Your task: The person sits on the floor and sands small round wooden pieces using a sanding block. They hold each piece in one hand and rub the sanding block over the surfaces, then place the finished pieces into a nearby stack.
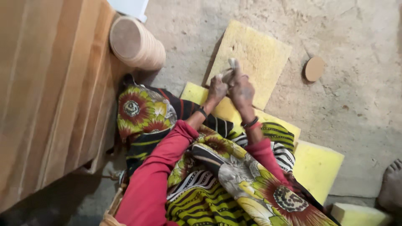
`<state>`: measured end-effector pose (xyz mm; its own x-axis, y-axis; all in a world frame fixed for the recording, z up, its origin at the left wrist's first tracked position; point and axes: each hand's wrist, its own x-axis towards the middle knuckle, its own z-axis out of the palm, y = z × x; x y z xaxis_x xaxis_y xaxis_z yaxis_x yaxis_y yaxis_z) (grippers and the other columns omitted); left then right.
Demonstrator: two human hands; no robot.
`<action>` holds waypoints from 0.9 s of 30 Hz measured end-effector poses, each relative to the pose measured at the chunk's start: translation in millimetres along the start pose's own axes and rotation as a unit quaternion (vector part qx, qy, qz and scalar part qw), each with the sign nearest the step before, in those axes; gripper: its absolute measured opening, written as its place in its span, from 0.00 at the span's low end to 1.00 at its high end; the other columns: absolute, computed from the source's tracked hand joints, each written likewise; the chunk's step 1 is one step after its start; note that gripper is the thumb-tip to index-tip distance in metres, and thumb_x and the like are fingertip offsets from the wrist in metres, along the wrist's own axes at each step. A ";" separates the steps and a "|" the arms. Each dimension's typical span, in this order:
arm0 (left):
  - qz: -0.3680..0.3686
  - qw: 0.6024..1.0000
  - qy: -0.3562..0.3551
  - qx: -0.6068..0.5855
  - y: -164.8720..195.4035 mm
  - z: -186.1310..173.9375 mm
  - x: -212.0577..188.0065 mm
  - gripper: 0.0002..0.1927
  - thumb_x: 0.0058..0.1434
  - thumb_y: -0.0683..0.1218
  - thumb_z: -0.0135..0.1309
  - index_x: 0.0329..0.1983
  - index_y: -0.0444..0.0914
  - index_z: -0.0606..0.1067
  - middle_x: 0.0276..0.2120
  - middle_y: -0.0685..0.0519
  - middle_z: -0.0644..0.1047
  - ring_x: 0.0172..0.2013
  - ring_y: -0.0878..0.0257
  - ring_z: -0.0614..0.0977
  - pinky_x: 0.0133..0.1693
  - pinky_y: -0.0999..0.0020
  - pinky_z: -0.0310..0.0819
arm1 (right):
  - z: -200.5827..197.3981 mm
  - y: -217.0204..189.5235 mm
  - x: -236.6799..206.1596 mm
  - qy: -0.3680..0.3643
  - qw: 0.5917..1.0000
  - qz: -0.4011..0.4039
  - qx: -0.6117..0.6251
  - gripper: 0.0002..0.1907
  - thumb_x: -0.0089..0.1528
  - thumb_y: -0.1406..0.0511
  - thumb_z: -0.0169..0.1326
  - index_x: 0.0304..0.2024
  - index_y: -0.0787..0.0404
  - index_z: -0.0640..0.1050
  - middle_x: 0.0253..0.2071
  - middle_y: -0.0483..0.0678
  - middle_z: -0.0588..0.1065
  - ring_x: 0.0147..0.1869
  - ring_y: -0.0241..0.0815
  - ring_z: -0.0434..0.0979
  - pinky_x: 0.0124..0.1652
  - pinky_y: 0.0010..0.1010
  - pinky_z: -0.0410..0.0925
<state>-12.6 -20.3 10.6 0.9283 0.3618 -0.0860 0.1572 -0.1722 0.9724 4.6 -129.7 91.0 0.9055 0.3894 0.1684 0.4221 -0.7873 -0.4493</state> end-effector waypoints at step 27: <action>-0.060 0.994 -0.044 -0.085 -11.4 -3.2 1.1 0.18 0.51 0.37 0.53 0.47 0.28 0.77 0.39 0.34 0.82 0.41 0.45 0.84 0.44 0.57 0.79 | 6.4 -1.0 -22.4 -0.012 0.998 0.045 -0.047 0.46 0.54 0.70 0.59 0.75 0.55 0.59 0.37 0.62 0.77 0.30 0.59 0.78 0.29 0.47 0.69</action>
<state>-14.4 -14.9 0.2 0.9335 0.2871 -0.2148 0.2164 0.0267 0.9759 -16.3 -134.5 82.1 0.9393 0.3252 0.1091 0.3418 -0.8605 -0.3777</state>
